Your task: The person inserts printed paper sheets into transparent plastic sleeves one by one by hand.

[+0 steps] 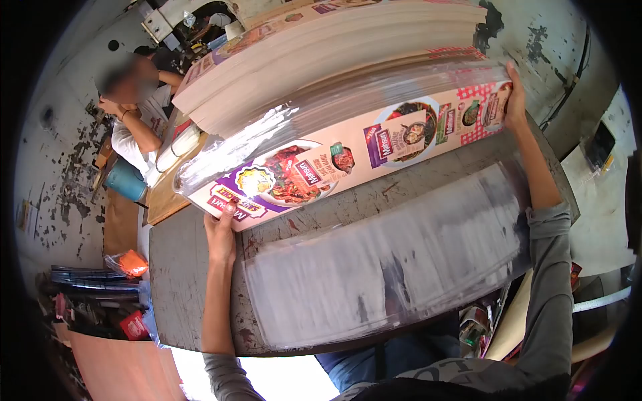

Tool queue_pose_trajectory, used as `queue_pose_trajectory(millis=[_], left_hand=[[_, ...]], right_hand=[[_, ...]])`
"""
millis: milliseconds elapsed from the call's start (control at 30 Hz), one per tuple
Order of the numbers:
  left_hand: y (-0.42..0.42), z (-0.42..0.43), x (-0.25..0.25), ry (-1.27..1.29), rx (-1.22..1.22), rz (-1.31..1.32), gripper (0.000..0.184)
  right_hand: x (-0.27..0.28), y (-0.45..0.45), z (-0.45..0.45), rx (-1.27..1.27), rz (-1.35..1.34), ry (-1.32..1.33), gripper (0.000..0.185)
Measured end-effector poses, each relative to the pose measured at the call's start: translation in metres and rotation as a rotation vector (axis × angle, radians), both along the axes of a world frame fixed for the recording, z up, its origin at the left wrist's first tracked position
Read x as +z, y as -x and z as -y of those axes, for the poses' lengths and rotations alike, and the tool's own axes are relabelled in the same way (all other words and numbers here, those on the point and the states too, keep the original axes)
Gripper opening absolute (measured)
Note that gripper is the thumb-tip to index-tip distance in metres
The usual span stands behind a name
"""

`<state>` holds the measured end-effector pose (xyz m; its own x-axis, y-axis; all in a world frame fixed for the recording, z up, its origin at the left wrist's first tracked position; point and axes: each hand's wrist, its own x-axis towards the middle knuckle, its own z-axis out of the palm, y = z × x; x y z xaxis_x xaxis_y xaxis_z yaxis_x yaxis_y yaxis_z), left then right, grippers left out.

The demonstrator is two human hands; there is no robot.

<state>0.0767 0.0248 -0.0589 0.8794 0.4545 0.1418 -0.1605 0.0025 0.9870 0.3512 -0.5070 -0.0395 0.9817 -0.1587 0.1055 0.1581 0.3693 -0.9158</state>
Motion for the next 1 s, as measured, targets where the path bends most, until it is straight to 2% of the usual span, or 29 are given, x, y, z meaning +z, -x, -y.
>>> queue_pose_trajectory(millis=[67,167,300,367,400,500,567,600,633,667,767,833,900,1000], left_hand=[[-0.003,-0.001,0.0,-0.029,0.041,0.047,0.055],[-0.003,0.0,0.0,-0.048,0.084,0.069,0.053],[-0.004,-0.012,0.006,-0.128,0.039,0.078,0.061],[-0.001,-0.007,0.017,0.001,-0.053,0.221,0.068],[-0.002,-0.007,0.015,-0.012,-0.04,0.254,0.07],[-0.01,-0.009,0.012,-0.031,-0.017,0.245,0.065],[-0.012,-0.008,0.01,-0.012,0.008,0.241,0.059],[-0.012,-0.007,0.01,-0.033,0.009,0.242,0.051],[-0.013,-0.005,0.013,-0.056,0.007,0.247,0.043],[-0.013,-0.002,0.015,-0.069,0.016,0.28,0.044],[-0.007,0.003,0.02,-0.076,0.072,0.307,0.044],[-0.007,-0.007,0.019,-0.081,0.062,0.321,0.047],[-0.006,-0.023,0.02,0.012,-0.033,0.233,0.051],[-0.004,-0.022,0.02,0.001,-0.008,0.241,0.056]], right_hand=[[0.007,0.003,-0.005,-0.106,0.183,0.008,0.044],[0.023,0.013,-0.003,-0.046,0.227,-0.024,0.047],[0.018,0.007,-0.003,-0.165,0.137,0.044,0.05],[0.025,0.018,-0.013,-0.22,0.129,-0.019,0.052],[0.026,0.021,-0.013,-0.237,0.125,-0.04,0.053],[0.016,0.0,0.015,-0.153,0.055,0.025,0.049],[0.022,0.003,0.024,0.075,-0.026,0.274,0.045],[0.026,0.007,0.017,0.155,-0.046,0.362,0.044],[0.032,0.023,-0.014,-0.017,0.081,0.228,0.041],[0.038,0.031,-0.032,-0.186,0.208,0.091,0.039],[0.042,0.034,-0.031,-0.232,0.27,0.106,0.043],[0.036,0.023,-0.012,-0.225,0.219,0.185,0.043],[0.036,0.02,-0.007,-0.222,0.168,0.26,0.042],[0.037,0.025,-0.012,-0.118,0.214,0.187,0.047]])
